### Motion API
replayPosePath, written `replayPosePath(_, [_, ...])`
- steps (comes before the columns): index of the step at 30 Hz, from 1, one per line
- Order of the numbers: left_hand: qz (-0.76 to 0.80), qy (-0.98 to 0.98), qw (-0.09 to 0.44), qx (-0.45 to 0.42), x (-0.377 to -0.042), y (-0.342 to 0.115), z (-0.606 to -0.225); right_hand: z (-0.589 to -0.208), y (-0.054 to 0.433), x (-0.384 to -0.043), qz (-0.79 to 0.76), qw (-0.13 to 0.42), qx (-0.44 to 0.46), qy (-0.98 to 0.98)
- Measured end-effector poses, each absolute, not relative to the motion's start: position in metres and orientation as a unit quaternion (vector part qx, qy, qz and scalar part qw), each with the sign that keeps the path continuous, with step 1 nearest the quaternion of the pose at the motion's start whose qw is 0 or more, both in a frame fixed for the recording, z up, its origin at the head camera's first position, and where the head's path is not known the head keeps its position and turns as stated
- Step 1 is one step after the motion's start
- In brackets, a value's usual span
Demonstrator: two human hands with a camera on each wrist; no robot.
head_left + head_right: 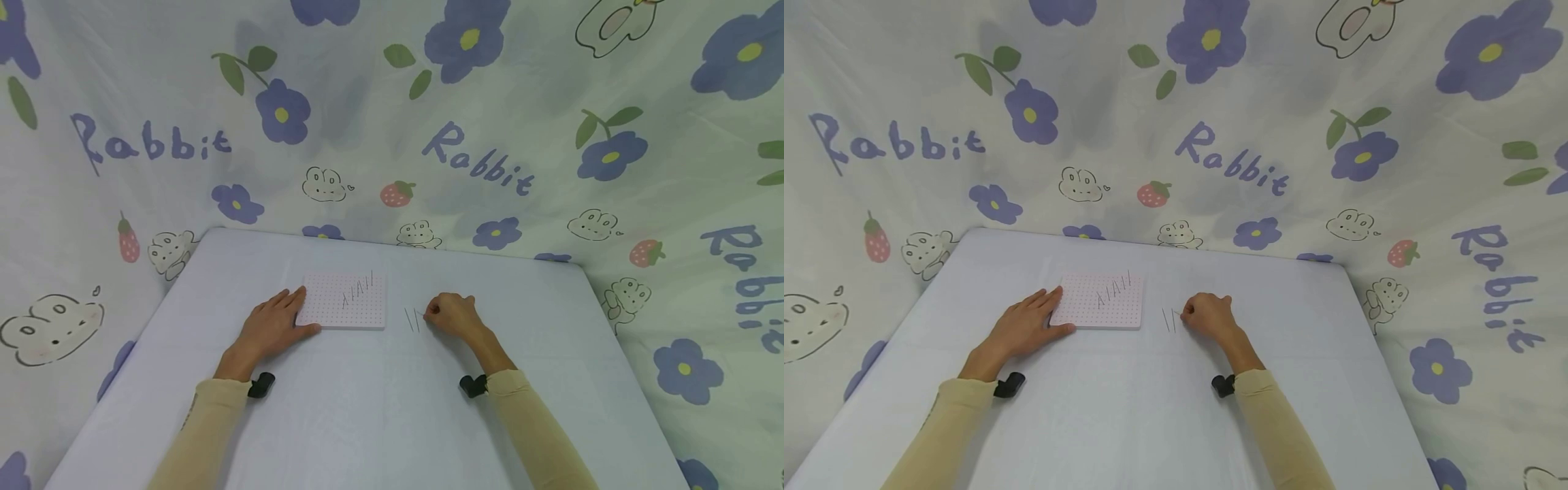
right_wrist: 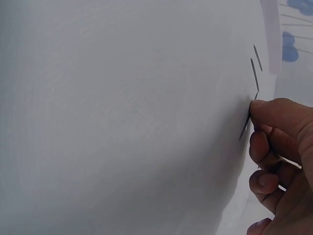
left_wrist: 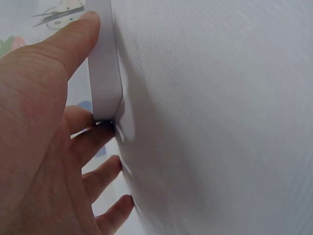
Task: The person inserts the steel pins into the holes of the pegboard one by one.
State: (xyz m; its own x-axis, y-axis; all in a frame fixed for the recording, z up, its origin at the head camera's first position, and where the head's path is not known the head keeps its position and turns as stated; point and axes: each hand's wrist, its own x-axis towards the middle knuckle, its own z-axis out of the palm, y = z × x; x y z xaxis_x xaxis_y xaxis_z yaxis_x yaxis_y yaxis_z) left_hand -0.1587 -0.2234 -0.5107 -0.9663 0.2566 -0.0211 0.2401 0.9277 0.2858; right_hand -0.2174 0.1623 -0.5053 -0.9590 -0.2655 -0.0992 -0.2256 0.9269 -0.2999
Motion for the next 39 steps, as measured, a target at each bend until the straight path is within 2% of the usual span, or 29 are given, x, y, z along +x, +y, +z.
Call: replayPosePath(39, [0.140, 0.982, 0.033, 0.120, -0.1598, -0.2228, -0.5094, -0.5012, 0.1597, -0.2145, -0.136, 0.060, -0.157, 0.976])
